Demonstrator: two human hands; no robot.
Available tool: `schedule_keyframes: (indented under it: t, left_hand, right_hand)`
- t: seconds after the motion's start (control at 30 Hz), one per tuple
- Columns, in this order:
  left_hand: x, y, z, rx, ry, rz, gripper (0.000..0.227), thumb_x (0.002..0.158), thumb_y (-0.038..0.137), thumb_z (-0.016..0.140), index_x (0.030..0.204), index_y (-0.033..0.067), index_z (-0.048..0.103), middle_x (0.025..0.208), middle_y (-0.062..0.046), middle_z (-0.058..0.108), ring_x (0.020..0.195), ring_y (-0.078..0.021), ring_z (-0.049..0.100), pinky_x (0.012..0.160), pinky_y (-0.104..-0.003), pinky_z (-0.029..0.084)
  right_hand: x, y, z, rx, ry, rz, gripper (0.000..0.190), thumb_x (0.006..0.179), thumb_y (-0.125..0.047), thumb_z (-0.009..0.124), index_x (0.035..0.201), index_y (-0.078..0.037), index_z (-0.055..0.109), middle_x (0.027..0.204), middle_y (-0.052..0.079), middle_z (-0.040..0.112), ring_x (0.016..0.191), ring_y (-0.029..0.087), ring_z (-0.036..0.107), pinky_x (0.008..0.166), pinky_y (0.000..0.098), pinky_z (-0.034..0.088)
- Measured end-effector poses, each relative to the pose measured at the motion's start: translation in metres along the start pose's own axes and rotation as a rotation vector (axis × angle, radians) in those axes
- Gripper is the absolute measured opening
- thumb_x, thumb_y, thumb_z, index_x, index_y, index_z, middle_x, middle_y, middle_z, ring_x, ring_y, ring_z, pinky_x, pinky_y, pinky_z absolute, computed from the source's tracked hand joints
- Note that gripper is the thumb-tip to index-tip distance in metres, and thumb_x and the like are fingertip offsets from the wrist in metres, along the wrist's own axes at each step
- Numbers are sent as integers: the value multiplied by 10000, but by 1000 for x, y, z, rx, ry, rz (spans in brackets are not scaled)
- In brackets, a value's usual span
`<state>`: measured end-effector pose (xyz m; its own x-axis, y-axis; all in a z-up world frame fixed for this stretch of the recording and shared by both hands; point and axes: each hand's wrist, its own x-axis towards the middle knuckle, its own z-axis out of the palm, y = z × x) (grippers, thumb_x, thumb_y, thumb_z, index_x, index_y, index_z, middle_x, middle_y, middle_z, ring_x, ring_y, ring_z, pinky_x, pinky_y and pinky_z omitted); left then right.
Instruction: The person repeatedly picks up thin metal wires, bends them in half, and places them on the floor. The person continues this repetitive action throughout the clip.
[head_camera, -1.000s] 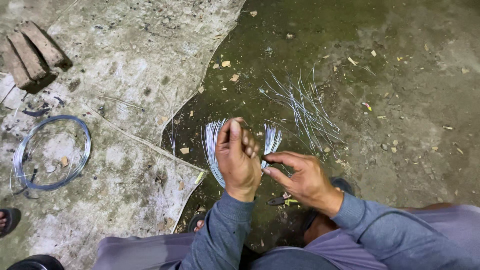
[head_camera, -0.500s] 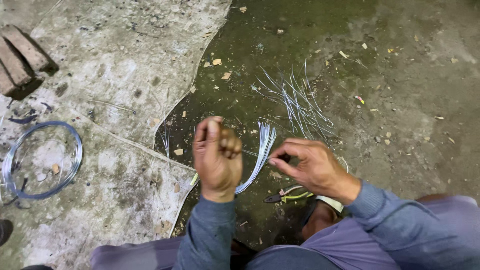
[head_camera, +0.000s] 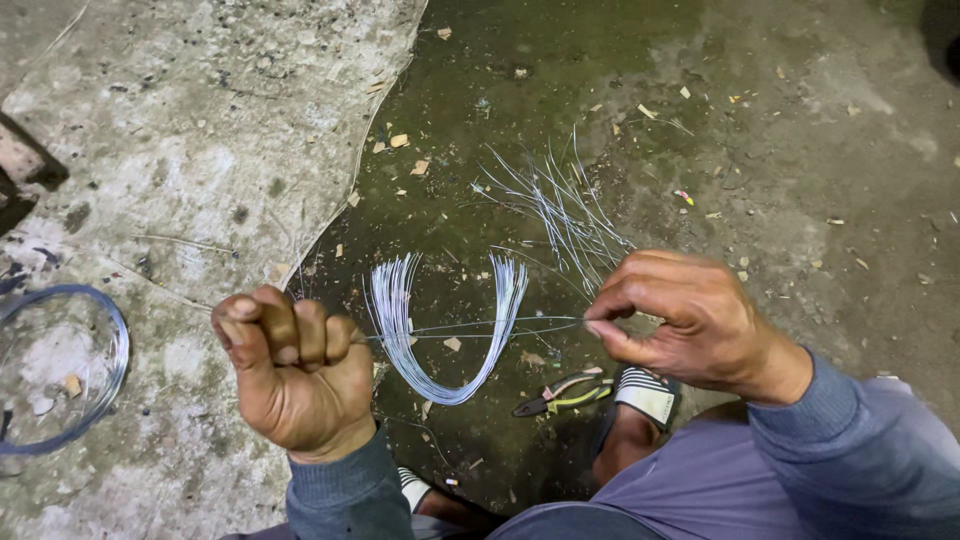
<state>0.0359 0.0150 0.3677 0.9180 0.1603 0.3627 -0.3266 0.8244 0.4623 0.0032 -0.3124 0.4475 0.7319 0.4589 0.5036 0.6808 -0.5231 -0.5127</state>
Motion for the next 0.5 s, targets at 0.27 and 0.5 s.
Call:
schedule_keyframes:
  t: [0.27,0.5]
  left_hand:
    - [0,1,-9,-13,-5,-18,157,1136,270,627,1120,117,595,768,53,342,561,-33,207,503,-198,196]
    - [6,-6,-15,48,-50,15,158,1160,279,615,1144,122,618,762,43,415,560,-47,271,493,-203,276]
  right_hand:
    - [-6,6,-1,67,-16,38,158,804,-72,827,898,-44,703,861,69,717,795,187,725,661,295,575]
    - [-16,16,10,215,-81,302,100,895,-132,756,924,-48,710,871,37,743,775,132,730,662,275,580]
